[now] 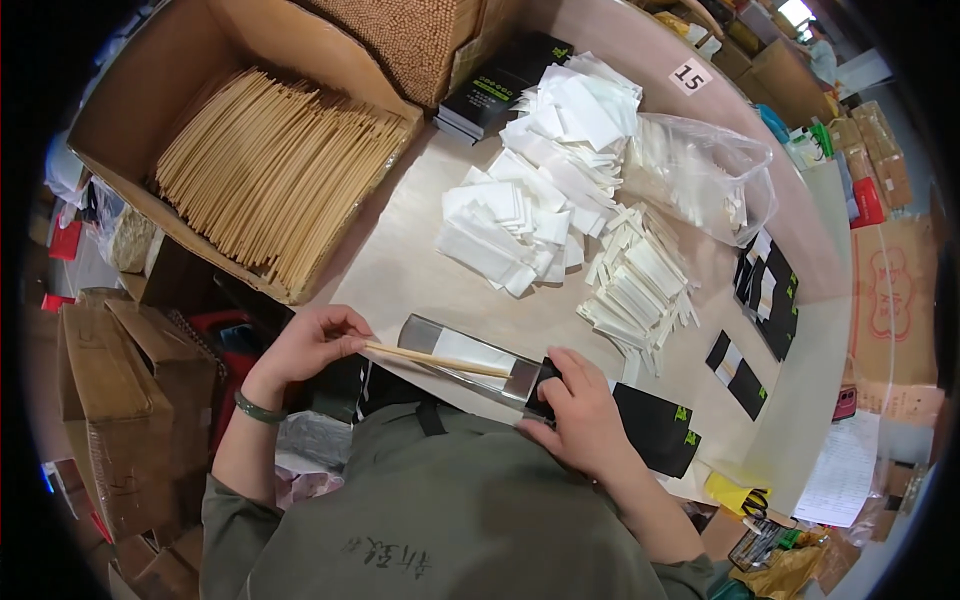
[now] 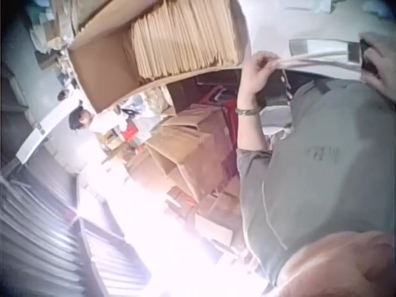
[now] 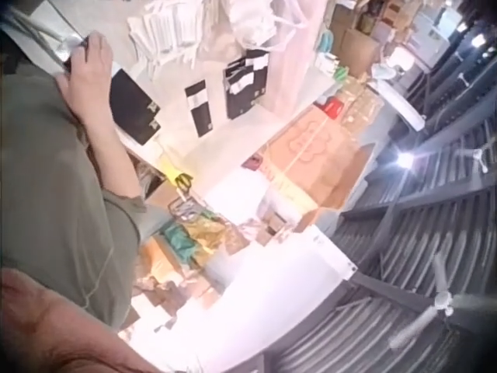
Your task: The recorder is counting small white strips, placing them into black pouches, and documenting the progress in a notebook.
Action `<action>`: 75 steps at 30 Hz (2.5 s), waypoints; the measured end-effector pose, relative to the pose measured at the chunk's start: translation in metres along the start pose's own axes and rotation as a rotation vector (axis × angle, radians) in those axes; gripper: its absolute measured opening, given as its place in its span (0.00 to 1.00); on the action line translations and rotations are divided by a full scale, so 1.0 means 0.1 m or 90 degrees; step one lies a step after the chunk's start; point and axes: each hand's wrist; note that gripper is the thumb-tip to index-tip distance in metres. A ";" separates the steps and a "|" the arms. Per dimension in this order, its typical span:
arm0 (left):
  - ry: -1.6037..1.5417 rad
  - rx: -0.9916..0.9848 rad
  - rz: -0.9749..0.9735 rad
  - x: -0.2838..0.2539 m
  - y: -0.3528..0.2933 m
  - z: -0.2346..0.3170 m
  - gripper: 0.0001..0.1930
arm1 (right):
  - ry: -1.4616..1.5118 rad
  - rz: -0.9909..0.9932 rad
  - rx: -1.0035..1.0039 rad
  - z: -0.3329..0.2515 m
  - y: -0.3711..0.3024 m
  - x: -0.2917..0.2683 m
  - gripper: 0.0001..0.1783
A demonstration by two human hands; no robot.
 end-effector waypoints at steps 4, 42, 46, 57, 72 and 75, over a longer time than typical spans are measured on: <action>0.135 0.131 -0.022 0.56 0.21 0.11 0.05 | 0.022 -0.036 -0.028 0.07 -0.08 0.11 0.16; 0.257 0.121 -0.157 1.61 0.05 0.56 0.23 | -0.128 -0.077 0.155 0.17 -0.38 -0.33 0.24; 0.405 0.376 0.036 1.51 0.18 0.23 0.25 | -0.157 -0.184 0.425 0.15 -0.28 -0.21 0.22; 0.507 0.450 -0.145 1.14 0.07 0.47 0.29 | -0.039 -0.019 0.473 0.17 -0.21 0.03 0.14; 0.431 0.445 0.473 -0.20 0.45 0.37 0.17 | -0.253 -0.061 0.221 1.11 0.11 -0.36 0.05; 0.572 0.366 0.571 -0.54 0.53 0.39 0.14 | -0.277 -0.047 0.092 0.91 0.34 -0.22 0.03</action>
Point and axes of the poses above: each hand's wrist, its own y-axis towards the middle knuckle, its own x-axis out of the palm, z = x × y, and after that the axes turned 14 degrees about z, right-handed
